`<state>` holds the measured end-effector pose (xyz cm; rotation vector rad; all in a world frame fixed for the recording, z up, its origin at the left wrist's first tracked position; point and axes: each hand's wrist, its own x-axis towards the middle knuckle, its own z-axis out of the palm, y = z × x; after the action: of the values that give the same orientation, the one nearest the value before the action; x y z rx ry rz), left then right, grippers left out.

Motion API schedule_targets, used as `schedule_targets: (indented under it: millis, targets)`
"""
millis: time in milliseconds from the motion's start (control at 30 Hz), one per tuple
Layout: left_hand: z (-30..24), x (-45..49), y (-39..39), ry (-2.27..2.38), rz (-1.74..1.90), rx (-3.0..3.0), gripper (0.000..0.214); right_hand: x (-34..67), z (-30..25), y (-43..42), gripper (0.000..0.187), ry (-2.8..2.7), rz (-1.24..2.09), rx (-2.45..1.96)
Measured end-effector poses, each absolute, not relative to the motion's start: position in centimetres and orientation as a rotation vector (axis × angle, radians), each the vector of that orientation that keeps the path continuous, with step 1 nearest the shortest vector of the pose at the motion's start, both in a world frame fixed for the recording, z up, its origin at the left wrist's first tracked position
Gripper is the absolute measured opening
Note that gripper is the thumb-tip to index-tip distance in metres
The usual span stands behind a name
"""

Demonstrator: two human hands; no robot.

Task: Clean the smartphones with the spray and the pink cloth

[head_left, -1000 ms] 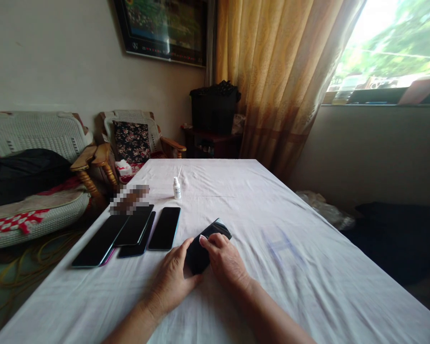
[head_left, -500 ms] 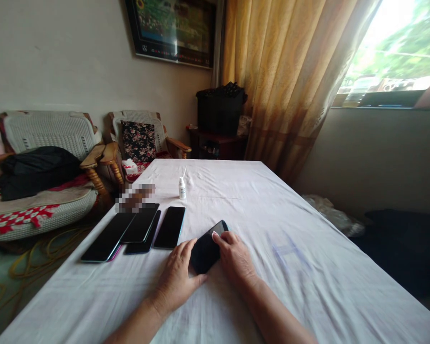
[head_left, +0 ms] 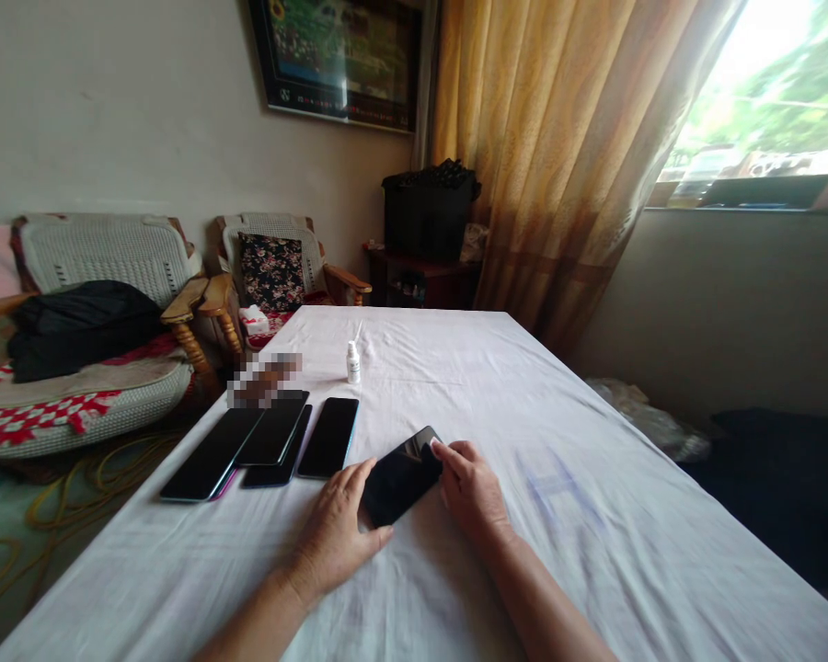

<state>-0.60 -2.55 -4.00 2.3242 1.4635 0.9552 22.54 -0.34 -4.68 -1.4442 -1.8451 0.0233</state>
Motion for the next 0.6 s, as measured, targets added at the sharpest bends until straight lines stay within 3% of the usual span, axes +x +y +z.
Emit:
schedule_targets:
  millis: [133, 600]
  targets:
    - [-4.0, -0.7, -2.6, 1.473, 0.919, 2.327, 0.079, 24.3, -4.7, 0.4, 0.037, -1.734, 0.067, -1.65]
    - [-4.1, -0.3, -2.8, 1.515, 0.903, 2.277, 0.078, 19.5, -2.5, -2.3, 0.045, -2.246, -0.105, -1.529]
